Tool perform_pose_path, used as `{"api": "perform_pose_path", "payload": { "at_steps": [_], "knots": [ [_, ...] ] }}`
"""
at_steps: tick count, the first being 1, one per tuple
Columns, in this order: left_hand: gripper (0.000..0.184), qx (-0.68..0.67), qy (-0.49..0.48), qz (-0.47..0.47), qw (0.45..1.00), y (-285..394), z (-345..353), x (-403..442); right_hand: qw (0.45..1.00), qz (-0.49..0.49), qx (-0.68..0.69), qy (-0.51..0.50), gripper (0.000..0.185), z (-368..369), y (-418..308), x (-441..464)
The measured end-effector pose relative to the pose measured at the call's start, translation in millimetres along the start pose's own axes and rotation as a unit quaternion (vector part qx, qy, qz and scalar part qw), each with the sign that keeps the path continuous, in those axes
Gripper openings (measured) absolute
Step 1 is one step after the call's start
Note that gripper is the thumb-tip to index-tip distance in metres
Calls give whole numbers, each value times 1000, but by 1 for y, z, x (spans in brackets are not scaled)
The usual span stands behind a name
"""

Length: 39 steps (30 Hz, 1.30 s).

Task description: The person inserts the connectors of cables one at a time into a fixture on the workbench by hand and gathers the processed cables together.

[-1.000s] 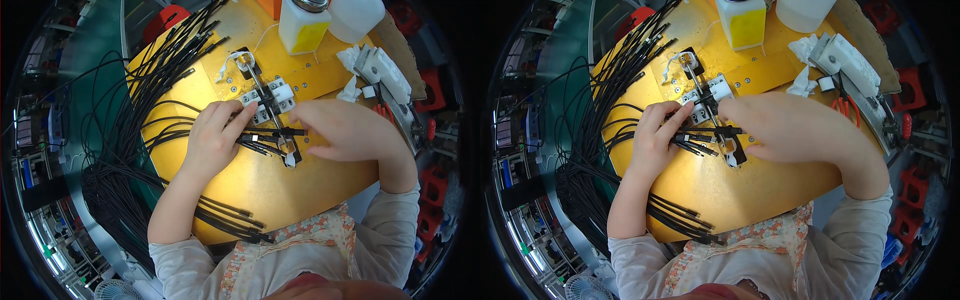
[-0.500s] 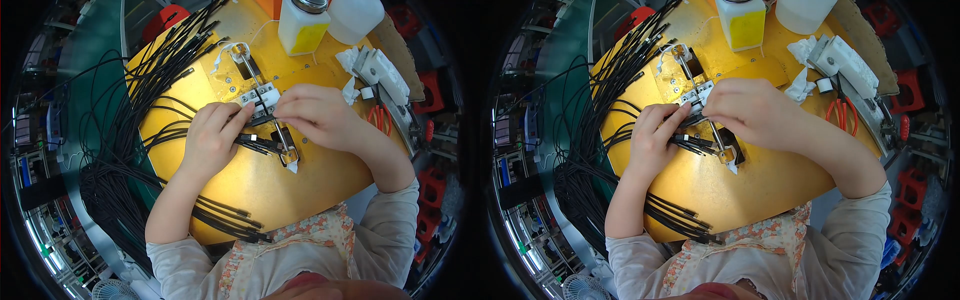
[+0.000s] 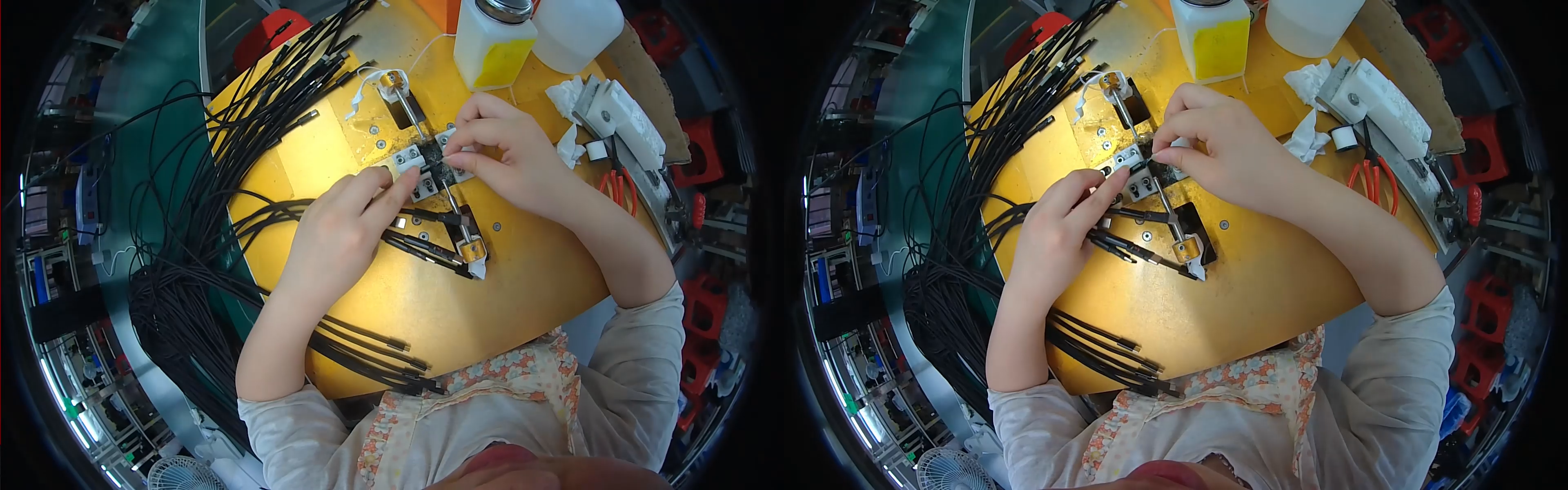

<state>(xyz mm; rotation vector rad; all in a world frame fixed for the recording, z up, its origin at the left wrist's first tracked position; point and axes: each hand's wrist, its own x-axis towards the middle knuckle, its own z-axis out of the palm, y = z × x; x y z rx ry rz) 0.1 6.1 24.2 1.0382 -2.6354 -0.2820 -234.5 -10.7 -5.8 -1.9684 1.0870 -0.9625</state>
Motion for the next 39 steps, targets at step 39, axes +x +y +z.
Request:
{"api": "perform_pose_path", "payload": {
  "at_steps": [39],
  "knots": [
    [48, -3, 50, 9, 999, -12, 16, -1, 978, -176, -108, 3, 11, 1, -14, -14]
  ]
}}
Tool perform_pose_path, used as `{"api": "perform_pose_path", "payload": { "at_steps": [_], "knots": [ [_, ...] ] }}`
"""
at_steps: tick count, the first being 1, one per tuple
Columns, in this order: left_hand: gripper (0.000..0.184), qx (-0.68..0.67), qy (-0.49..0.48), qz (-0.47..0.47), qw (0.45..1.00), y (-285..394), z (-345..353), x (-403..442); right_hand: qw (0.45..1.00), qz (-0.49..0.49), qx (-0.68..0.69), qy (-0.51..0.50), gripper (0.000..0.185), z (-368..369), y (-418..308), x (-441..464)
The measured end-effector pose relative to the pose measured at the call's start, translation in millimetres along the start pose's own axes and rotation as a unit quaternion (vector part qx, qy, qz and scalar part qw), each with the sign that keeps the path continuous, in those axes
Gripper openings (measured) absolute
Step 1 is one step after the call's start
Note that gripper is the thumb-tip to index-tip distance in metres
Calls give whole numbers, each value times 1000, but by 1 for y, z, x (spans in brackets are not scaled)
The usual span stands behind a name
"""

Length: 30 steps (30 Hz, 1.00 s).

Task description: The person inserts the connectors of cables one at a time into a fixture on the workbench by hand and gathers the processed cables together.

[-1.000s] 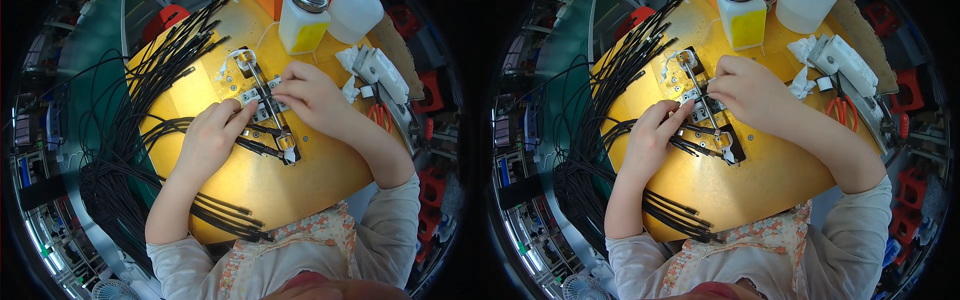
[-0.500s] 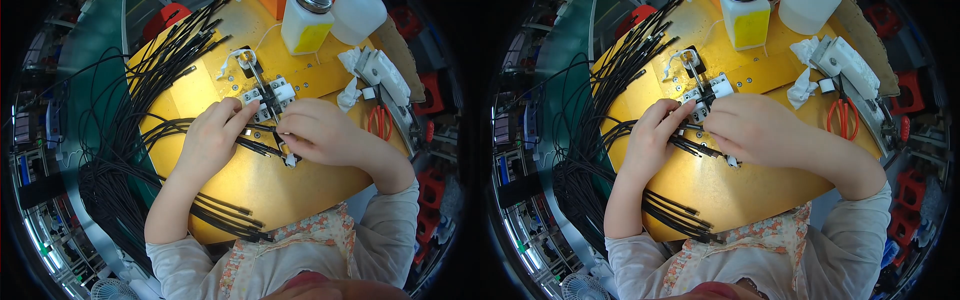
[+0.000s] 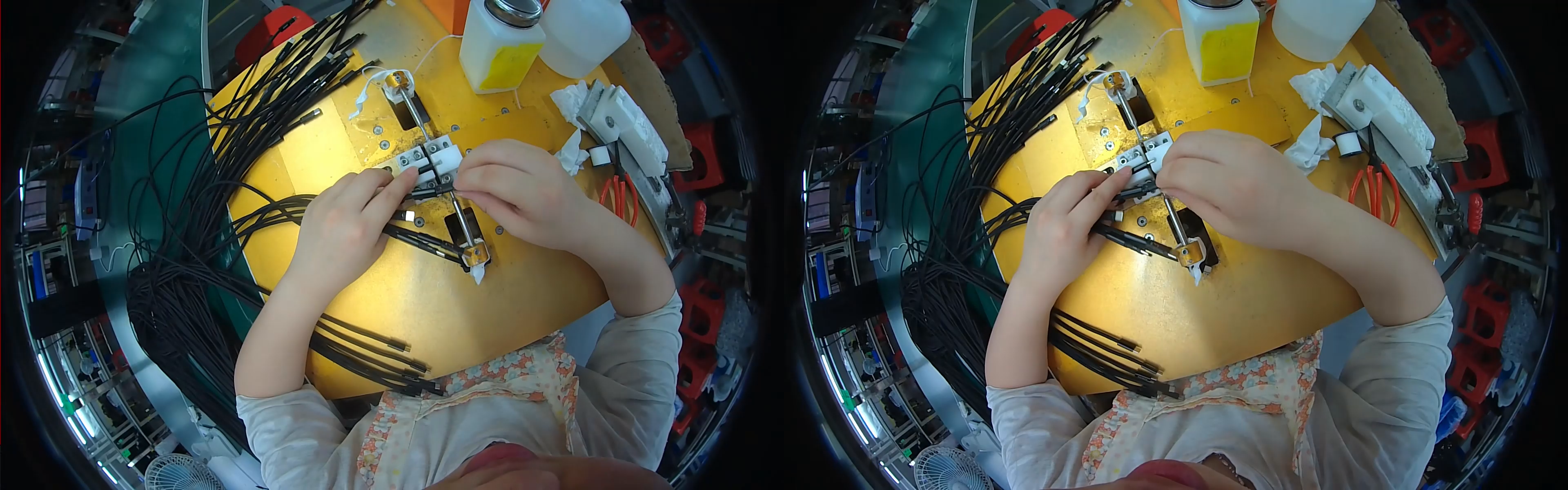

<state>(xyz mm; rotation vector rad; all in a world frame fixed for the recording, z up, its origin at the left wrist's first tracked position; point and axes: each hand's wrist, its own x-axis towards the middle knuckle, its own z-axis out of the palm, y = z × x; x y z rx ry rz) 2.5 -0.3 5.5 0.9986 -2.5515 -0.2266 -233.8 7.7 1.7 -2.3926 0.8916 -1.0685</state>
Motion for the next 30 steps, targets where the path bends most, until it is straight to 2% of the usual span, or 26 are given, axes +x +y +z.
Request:
{"api": "perform_pose_path", "payload": {
  "at_steps": [4, 7, 9, 11, 14, 17, 20, 23, 24, 30],
  "knots": [
    [41, -16, 19, 2, 1000, 5, -21, 1, 996, 3, 72, 44, 13, -1, -4, 3],
    [32, -135, -75, -58, 986, 26, -53, -2, 995, -29, 83, 54, 14, -9, -14, 3],
    [26, -158, -69, -64, 983, 31, -54, -1, 995, -45, 78, 54, 13, -10, -17, 2],
    [23, -164, -35, -43, 985, 33, -49, 0, 995, -43, 78, 53, 12, -9, -19, 2],
    [22, -131, 46, 31, 990, 19, -25, -1, 984, 68, 167, -3, 11, -14, -19, 5],
    [24, -72, 48, 72, 994, 15, -18, -4, 980, 86, 182, 7, 9, -5, -15, 4],
    [32, -19, 61, 30, 998, 13, -12, 1, 985, 107, 136, -8, 11, -10, -5, 9],
    [52, 10, 33, 40, 999, 8, -10, 0, 987, 122, 105, 8, 9, 0, 14, 9],
    [57, 14, 7, 17, 1000, 8, -9, -2, 986, 132, 99, 1, 8, 1, 16, 9],
    [59, -13, -7, -6, 1000, 1, 1, 1, 986, 156, 65, -13, 7, 6, 19, 8]
  ]
}}
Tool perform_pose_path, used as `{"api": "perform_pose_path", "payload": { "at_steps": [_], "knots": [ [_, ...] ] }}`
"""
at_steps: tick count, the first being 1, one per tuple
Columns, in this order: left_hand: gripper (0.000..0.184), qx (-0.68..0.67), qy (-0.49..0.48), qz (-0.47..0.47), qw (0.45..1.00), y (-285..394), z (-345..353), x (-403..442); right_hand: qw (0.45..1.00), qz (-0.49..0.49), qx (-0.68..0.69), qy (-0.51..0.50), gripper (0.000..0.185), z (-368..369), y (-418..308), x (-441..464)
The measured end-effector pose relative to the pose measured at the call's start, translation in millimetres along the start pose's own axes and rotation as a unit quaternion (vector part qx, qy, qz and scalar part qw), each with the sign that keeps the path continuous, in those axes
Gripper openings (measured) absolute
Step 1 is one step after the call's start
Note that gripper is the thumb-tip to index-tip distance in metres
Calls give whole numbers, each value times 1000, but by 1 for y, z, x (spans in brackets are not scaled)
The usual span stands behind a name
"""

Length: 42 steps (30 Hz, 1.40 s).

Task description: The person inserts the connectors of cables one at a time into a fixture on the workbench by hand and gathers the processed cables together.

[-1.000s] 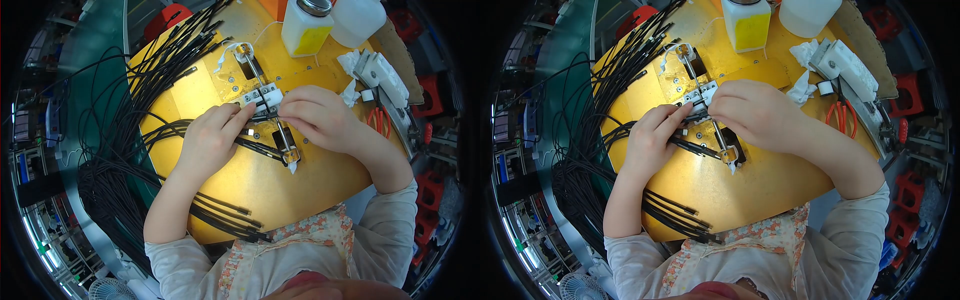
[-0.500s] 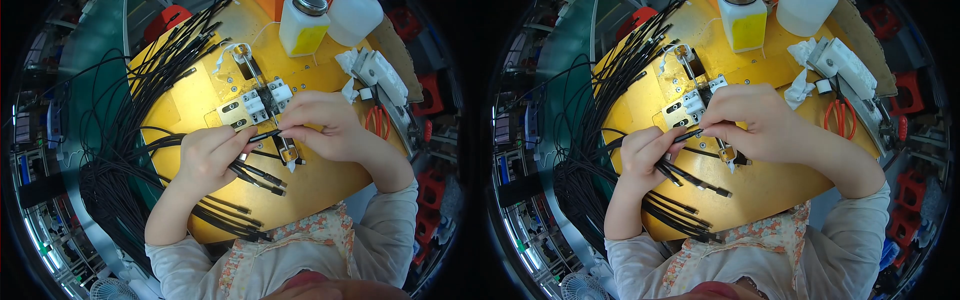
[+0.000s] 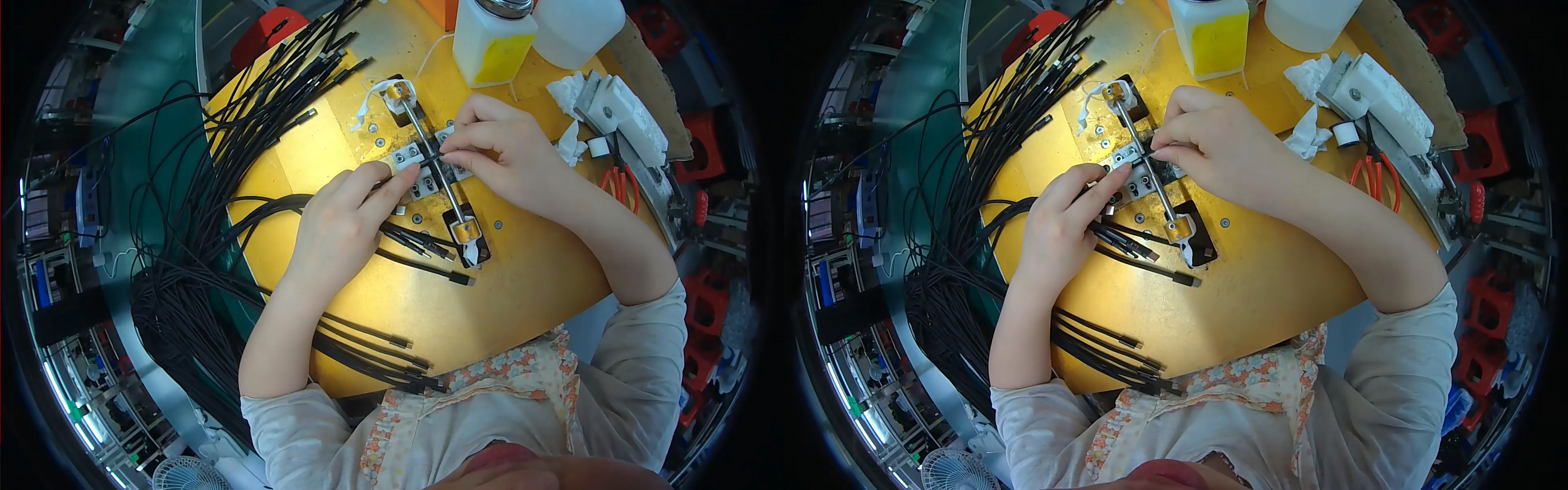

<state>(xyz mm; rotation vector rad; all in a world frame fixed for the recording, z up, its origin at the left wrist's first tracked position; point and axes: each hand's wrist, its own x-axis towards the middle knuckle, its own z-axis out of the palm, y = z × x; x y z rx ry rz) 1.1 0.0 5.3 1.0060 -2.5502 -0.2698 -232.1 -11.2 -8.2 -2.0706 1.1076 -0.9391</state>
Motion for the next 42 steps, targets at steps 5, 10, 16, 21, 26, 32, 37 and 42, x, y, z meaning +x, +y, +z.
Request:
{"api": "perform_pose_path", "payload": {
  "at_steps": [5, 10, 16, 21, 26, 32, 37, 42],
  "knots": [
    [57, -39, -11, -14, 999, 1, -2, 2, 986, -91, -138, 4, 9, -2, -7, -5],
    [52, -70, -23, -24, 997, -1, -3, 2, 976, -145, -163, 5, 10, 3, -16, -7],
    [57, -64, 1, 11, 998, -5, -2, 3, 971, -234, -47, 5, 8, 34, -30, 2],
    [46, -49, -10, -16, 999, 1, -6, 1, 972, -207, -104, -32, 9, 8, -34, -6],
    [41, -18, 10, -23, 1000, 2, -6, -1, 983, -137, -109, -48, 8, -23, -30, -9],
    [40, 0, 21, -19, 1000, -3, -7, 0, 995, -101, -7, -24, 9, -18, -11, -4],
    [46, -120, -59, -49, 990, 3, -45, 1, 989, -55, 140, 13, 7, -16, -19, -3],
    [63, -63, -90, -47, 993, 15, -37, 2, 997, -13, 79, 0, 6, -8, -11, -2]
  ]
}}
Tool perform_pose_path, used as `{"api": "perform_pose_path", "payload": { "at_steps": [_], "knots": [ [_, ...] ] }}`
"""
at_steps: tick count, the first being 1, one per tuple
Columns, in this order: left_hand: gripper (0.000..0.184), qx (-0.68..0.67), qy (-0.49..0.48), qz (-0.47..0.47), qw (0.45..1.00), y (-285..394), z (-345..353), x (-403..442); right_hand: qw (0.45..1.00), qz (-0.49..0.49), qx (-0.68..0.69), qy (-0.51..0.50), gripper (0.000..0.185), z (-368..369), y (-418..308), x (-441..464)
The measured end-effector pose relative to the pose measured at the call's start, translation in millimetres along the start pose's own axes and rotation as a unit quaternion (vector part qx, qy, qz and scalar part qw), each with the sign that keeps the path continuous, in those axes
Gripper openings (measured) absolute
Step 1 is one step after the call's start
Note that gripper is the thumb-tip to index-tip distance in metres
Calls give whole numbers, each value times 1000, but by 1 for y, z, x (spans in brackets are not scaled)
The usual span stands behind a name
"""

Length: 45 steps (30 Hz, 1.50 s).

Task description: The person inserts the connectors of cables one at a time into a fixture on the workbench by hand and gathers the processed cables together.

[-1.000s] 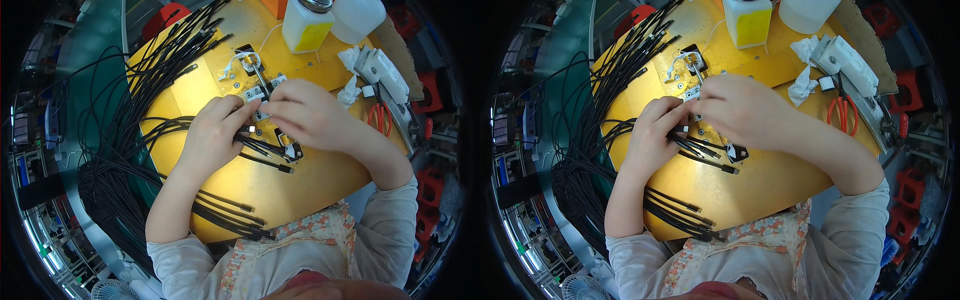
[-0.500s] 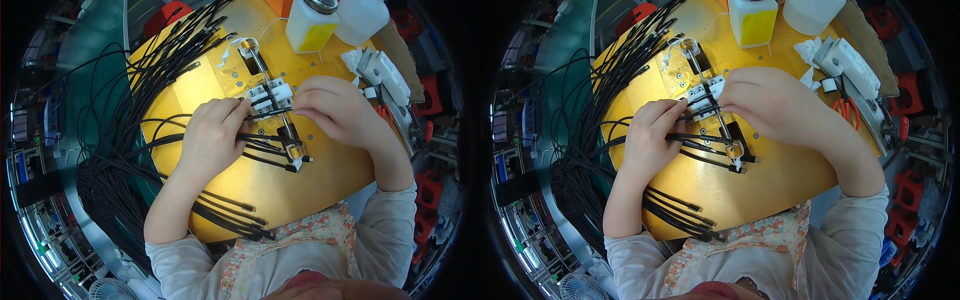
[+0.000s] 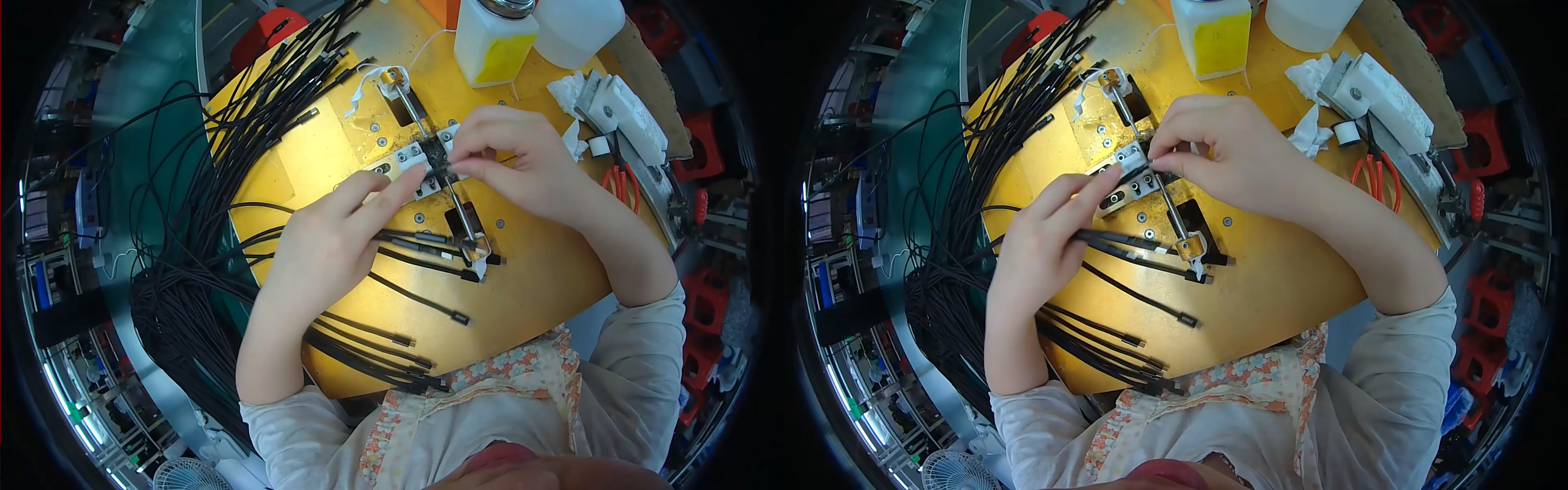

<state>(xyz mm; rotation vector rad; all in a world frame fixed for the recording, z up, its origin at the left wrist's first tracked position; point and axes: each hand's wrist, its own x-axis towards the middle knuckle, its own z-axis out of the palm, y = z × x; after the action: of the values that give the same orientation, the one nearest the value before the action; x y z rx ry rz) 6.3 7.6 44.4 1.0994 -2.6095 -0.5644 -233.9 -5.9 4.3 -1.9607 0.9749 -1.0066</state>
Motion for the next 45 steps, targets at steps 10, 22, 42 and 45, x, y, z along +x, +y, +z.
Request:
{"api": "perform_pose_path", "payload": {
  "at_steps": [10, 22, 42, 45],
  "knots": [
    [58, 126, 45, 55, 990, -19, 26, 7, 995, 9, -100, -2, 10, 5, 11, 0],
    [65, 88, 33, 32, 995, -15, 25, 7, 987, 51, -16, -155, 14, -9, -36, -16],
    [46, 30, 118, 64, 990, -23, 33, 5, 999, -15, 23, 46, 9, 4, -15, -11],
    [41, -43, 81, 21, 996, -3, 4, 0, 996, -58, 41, 52, 10, 0, -20, -9]
  ]
}}
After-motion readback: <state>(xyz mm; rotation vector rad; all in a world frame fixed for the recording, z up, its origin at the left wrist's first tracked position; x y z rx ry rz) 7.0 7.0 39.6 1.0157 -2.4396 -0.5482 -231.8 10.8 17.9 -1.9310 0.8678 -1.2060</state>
